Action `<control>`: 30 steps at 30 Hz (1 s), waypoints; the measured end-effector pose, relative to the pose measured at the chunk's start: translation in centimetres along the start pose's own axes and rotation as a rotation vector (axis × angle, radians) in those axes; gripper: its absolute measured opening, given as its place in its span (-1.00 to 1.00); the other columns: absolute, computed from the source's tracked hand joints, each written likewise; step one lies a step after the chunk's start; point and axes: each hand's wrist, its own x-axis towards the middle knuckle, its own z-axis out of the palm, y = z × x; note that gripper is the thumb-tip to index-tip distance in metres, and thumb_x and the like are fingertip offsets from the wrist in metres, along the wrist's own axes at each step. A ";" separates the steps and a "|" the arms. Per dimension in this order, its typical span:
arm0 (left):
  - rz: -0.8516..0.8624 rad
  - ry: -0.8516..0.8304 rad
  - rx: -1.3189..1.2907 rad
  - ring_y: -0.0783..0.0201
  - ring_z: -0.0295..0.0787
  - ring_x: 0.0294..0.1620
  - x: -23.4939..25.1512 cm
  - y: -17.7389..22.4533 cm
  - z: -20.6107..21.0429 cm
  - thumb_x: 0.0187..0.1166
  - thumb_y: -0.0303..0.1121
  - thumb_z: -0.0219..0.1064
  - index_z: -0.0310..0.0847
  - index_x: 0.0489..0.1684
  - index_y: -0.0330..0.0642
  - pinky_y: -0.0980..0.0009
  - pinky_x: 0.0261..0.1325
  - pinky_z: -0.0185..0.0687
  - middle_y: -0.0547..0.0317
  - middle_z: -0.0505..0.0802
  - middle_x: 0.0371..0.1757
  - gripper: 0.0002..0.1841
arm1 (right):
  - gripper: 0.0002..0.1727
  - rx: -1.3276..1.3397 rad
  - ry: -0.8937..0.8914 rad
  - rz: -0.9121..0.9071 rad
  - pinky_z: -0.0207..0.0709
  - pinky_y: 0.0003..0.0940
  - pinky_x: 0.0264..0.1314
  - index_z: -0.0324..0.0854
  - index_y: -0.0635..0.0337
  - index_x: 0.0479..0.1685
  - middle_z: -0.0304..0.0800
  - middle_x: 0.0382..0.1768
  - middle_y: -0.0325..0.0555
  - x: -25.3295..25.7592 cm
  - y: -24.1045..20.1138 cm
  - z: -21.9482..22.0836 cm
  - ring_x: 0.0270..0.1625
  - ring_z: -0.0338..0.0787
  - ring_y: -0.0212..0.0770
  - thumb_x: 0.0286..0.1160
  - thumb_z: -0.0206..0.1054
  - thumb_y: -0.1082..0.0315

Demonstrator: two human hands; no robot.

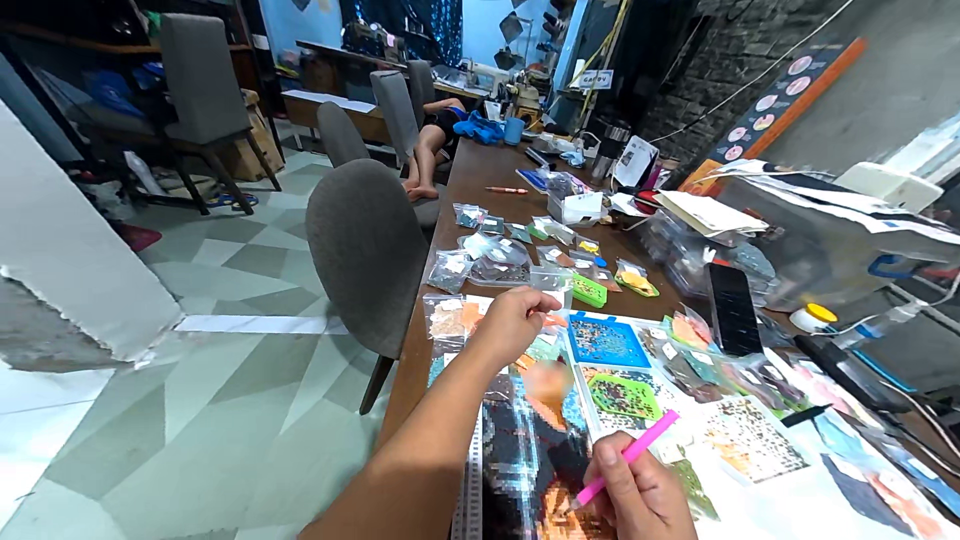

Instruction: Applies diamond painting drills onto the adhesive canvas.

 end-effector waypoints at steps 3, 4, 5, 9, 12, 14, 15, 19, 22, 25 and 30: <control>0.006 -0.003 0.003 0.24 0.71 0.08 0.0 0.0 0.0 0.63 -0.63 0.21 0.78 0.07 -0.30 0.31 0.23 0.60 0.00 0.79 0.07 -0.76 | -0.73 0.007 -0.029 -0.004 0.50 -0.75 -0.49 0.53 0.10 -0.30 0.66 -0.56 -0.53 -0.2 0.0 0.2 -0.55 0.59 -0.72 0.84 0.03 0.34; 0.003 -0.005 0.005 0.23 0.71 0.09 0.0 0.1 0.0 0.63 -0.63 0.21 0.78 0.08 -0.31 0.31 0.24 0.60 -0.01 0.79 0.08 -0.76 | -0.73 0.007 -0.036 -0.008 0.50 -0.75 -0.49 0.53 0.10 -0.30 0.66 -0.56 -0.53 -0.2 0.0 0.2 -0.55 0.60 -0.72 0.84 0.04 0.33; -0.001 -0.009 0.004 0.23 0.71 0.09 -0.1 0.2 -0.1 0.64 -0.63 0.20 0.78 0.09 -0.31 0.31 0.24 0.59 -0.01 0.78 0.08 -0.75 | -0.73 0.004 -0.042 -0.013 0.50 -0.76 -0.49 0.53 0.10 -0.30 0.67 -0.56 -0.53 -0.3 0.0 0.3 -0.55 0.60 -0.72 0.84 0.04 0.33; -0.002 -0.014 0.007 0.21 0.71 0.10 0.0 0.3 -0.1 0.64 -0.65 0.17 0.77 0.09 -0.31 0.29 0.25 0.59 -0.02 0.78 0.09 -0.74 | -0.72 -0.006 -0.059 -0.032 0.48 -0.76 -0.49 0.52 0.10 -0.32 0.64 -0.58 -0.52 -0.3 0.0 0.5 -0.56 0.58 -0.72 0.85 0.04 0.29; 0.006 -0.011 0.003 0.22 0.70 0.09 0.0 0.3 -0.1 0.63 -0.65 0.18 0.77 0.09 -0.31 0.30 0.23 0.59 -0.02 0.78 0.08 -0.74 | -0.70 -0.025 -0.070 -0.053 0.47 -0.76 -0.50 0.52 0.11 -0.32 0.62 -0.59 -0.50 -0.4 0.1 0.6 -0.56 0.57 -0.73 0.85 0.05 0.26; 0.007 -0.014 0.000 0.23 0.70 0.08 0.0 0.3 -0.1 0.63 -0.65 0.17 0.77 0.09 -0.30 0.30 0.23 0.59 -0.01 0.78 0.08 -0.73 | -0.68 -0.047 -0.088 -0.079 0.49 -0.75 -0.48 0.52 0.14 -0.31 0.64 -0.59 -0.46 -0.4 0.3 0.6 -0.56 0.59 -0.71 0.86 0.05 0.22; 0.007 -0.016 -0.005 0.23 0.70 0.08 0.0 0.3 -0.1 0.63 -0.65 0.17 0.77 0.09 -0.31 0.30 0.23 0.59 -0.01 0.78 0.08 -0.73 | -0.66 -0.061 -0.100 -0.097 0.50 -0.74 -0.47 0.52 0.15 -0.31 0.65 -0.58 -0.43 -0.4 0.4 0.6 -0.55 0.59 -0.71 0.86 0.05 0.19; 0.007 -0.019 -0.006 0.24 0.70 0.06 0.0 0.3 0.0 0.63 -0.65 0.19 0.77 0.09 -0.30 0.31 0.21 0.59 -0.01 0.77 0.08 -0.74 | -0.60 -0.110 -0.135 -0.176 0.51 -0.74 -0.43 0.53 0.23 -0.32 0.65 -0.57 -0.31 -0.5 0.6 0.5 -0.52 0.61 -0.68 0.85 0.06 0.13; 0.016 -0.017 -0.006 0.23 0.70 0.04 0.0 0.3 0.0 0.63 -0.66 0.18 0.77 0.09 -0.31 0.31 0.19 0.60 -0.01 0.77 0.07 -0.73 | -0.59 -0.120 -0.146 -0.208 0.52 -0.74 -0.40 0.53 0.26 -0.33 0.65 -0.56 -0.27 -0.6 0.6 0.6 -0.50 0.62 -0.67 0.85 0.07 0.13; 0.011 -0.021 0.006 0.21 0.70 0.06 0.0 0.4 0.0 0.63 -0.65 0.18 0.77 0.09 -0.31 0.29 0.21 0.60 -0.02 0.77 0.07 -0.74 | -0.58 -0.129 -0.160 -0.223 0.54 -0.74 -0.39 0.53 0.26 -0.31 0.64 -0.55 -0.25 -0.5 0.6 0.6 -0.49 0.63 -0.65 0.85 0.07 0.11; 0.013 -0.019 0.009 0.20 0.70 0.06 0.1 0.3 0.0 0.63 -0.65 0.18 0.77 0.09 -0.31 0.28 0.20 0.60 -0.03 0.77 0.06 -0.74 | -0.58 -0.166 -0.164 -0.256 0.53 -0.71 -0.38 0.54 0.29 -0.31 0.62 -0.57 -0.19 -0.5 0.7 0.7 -0.50 0.62 -0.61 0.84 0.09 0.12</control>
